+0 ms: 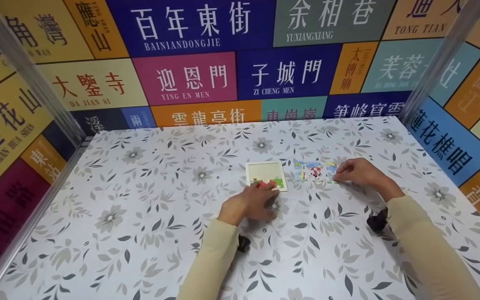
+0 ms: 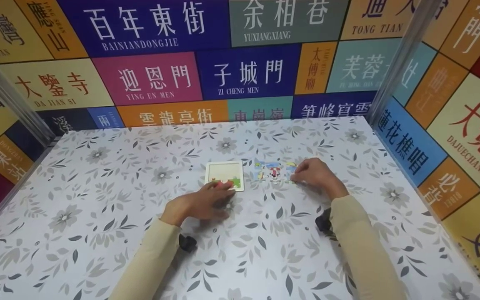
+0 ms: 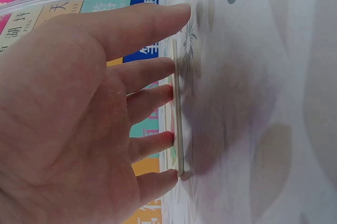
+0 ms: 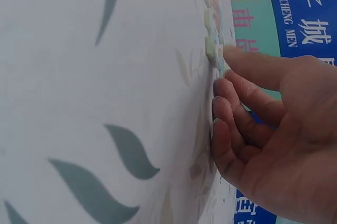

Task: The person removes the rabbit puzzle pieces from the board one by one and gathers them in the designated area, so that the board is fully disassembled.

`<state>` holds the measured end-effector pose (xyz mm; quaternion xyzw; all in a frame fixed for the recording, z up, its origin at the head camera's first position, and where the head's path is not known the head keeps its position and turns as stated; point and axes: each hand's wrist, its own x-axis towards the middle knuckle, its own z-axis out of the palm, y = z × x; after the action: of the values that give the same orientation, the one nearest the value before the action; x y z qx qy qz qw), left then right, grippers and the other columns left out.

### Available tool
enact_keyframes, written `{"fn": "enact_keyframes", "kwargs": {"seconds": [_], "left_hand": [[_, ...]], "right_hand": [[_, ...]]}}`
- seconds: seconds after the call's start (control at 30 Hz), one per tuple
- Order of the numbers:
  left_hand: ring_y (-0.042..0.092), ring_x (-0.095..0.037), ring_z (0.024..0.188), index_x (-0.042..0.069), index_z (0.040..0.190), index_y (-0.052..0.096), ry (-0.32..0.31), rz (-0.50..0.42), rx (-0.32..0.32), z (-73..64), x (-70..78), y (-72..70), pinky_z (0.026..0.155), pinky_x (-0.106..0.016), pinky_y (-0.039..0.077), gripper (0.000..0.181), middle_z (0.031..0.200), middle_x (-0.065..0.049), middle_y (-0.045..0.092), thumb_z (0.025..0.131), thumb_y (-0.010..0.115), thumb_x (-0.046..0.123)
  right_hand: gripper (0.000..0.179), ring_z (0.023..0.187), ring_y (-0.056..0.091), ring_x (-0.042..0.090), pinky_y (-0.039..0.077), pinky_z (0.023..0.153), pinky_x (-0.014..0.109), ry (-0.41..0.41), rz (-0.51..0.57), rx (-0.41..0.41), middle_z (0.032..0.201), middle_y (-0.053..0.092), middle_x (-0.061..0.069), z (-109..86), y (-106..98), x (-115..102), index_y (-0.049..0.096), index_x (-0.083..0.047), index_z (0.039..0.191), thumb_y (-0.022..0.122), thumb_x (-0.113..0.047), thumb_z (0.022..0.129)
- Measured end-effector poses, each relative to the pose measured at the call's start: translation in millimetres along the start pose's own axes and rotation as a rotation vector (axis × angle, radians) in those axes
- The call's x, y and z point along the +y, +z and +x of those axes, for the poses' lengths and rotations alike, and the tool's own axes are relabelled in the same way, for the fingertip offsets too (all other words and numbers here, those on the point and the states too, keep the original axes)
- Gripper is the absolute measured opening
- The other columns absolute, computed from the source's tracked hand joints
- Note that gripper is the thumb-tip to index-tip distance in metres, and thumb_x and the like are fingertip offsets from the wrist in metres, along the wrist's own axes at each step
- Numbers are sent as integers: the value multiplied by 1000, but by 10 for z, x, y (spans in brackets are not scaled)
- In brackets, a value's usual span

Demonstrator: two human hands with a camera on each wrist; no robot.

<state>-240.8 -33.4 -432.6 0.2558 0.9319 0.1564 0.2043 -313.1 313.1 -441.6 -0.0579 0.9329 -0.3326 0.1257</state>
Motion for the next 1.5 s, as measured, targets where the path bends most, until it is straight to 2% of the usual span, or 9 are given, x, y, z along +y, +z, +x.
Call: {"fn": "enact_keyframes", "kwargs": {"seconds": [0.1,0.27,0.5,0.8,1.07,1.27,1.4,1.5], "left_hand": [[13,-31,157,23,155,41,3,-4,-2,-2,0,-7,126,-50,21,68,168,5,25,92,66,32],[12,-32,157,21,155,41,15,6,-6,3,7,-6,127,-50,15,68,168,2,25,92,65,33],[12,-32,157,21,155,39,14,23,-11,5,-4,-8,128,-49,15,67,168,2,24,94,64,33],[12,-31,158,23,156,39,7,23,-15,-2,-33,3,128,-48,14,67,168,3,23,95,64,34],[13,-30,157,25,155,39,-7,13,-5,-3,-42,7,126,-48,20,68,168,5,24,93,65,34],[13,-30,158,24,155,40,-2,15,-7,-8,-14,-3,127,-48,18,69,168,6,24,92,65,33],[13,-30,158,24,155,40,-4,16,-11,-1,-5,-6,127,-48,17,69,168,6,23,92,66,34],[13,-30,157,24,155,41,5,26,-5,6,-2,-12,127,-49,17,68,168,5,23,92,66,33]], "right_hand": [[33,75,53,10,45,67,23,-30,-15,-11,86,65,3,1,6,-9,66,3,104,76,-25,90],[29,74,54,9,45,65,23,-61,-24,-12,86,67,4,2,-8,17,67,5,104,75,-19,91],[26,74,51,12,44,63,24,-42,-22,5,86,64,3,4,-21,3,68,4,104,73,-18,91],[31,72,53,11,46,63,24,-43,-6,7,86,65,3,15,31,16,67,3,108,74,-22,91],[32,77,53,13,45,66,25,-12,-23,-11,90,65,4,33,4,-30,67,2,108,73,-25,92],[34,91,60,22,48,75,32,23,-7,-11,107,69,13,26,-21,-217,67,0,110,64,-32,98],[34,105,63,31,49,82,35,-5,31,9,118,67,19,49,51,-451,67,-1,113,61,-32,99],[34,106,62,32,49,83,37,-34,59,16,117,67,18,81,139,-611,67,-2,114,61,-32,99]]}}
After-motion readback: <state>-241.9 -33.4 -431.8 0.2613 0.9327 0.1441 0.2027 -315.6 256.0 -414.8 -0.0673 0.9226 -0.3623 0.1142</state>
